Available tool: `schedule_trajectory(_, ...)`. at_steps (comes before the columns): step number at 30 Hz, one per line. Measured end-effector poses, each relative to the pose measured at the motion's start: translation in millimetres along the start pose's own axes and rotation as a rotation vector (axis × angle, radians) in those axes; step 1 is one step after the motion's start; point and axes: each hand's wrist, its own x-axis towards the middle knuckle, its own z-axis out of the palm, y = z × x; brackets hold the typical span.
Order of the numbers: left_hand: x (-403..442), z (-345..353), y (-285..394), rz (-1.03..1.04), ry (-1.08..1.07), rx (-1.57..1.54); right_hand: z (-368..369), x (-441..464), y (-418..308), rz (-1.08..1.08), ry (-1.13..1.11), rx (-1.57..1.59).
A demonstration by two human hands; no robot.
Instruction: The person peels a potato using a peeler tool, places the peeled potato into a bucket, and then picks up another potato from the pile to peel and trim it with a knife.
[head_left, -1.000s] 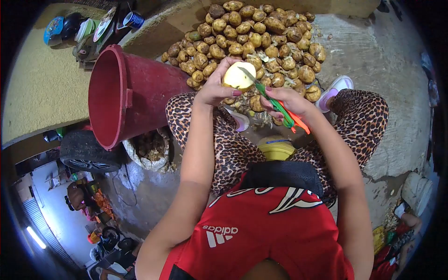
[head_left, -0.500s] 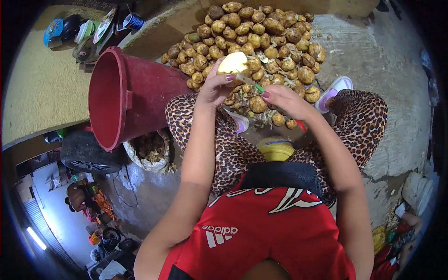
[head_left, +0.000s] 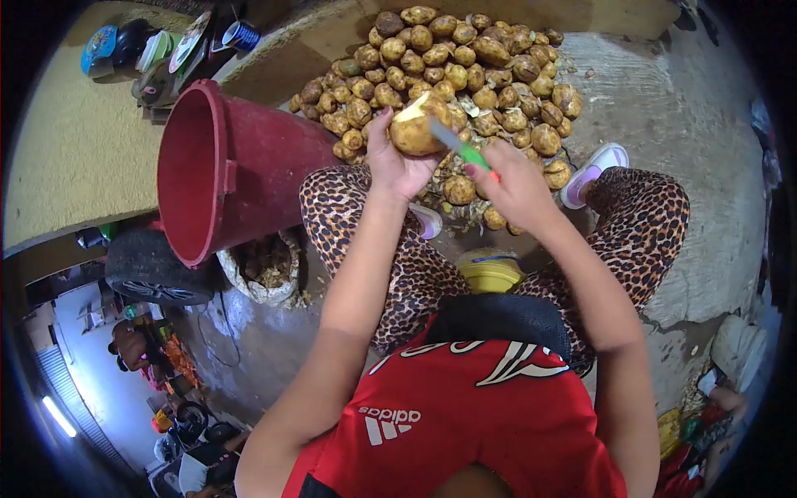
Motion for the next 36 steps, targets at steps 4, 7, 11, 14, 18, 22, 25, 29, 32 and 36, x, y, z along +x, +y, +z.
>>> schedule_trajectory(4,5.8,4.8,-7.3,0.038,0.109,-0.034,5.2,3.3,-9.3,0.062,-0.067,-0.112)
schedule_trajectory(7,8.0,7.9,-8.1,0.049,0.116,-0.031,1.8,5.8,-13.9,0.065,-0.049,-0.123)
schedule_trajectory(11,10.5,6.8,-9.2,0.053,0.089,-0.036,2.5,7.9,-8.8,0.062,-0.010,-0.143)
schedule_trajectory(14,10.3,10.1,-10.0,0.051,0.118,-0.062,1.6,8.8,-7.2,0.052,-0.023,-0.162)
schedule_trajectory(18,11.3,10.2,-8.0,0.075,0.111,0.009,-3.8,12.2,-8.3,0.052,-0.084,-0.078)
schedule_trajectory(22,12.1,6.0,-3.9,0.060,0.150,0.032,-4.6,12.3,-3.4,0.042,-0.108,0.045)
schedule_trajectory(25,12.9,3.8,-2.3,0.043,0.186,0.054,-9.8,16.9,-4.7,0.023,-0.193,0.143)
schedule_trajectory(29,11.0,9.0,-2.7,0.074,0.199,0.069,-8.0,17.2,-2.4,0.011,-0.227,0.182)
schedule_trajectory(32,13.4,4.6,-3.6,0.090,0.218,0.080,-5.3,17.3,0.6,0.032,-0.276,0.221)
schedule_trajectory(36,8.1,11.5,-2.4,0.102,0.254,0.090,-2.9,16.4,-1.3,0.054,-0.278,0.241)
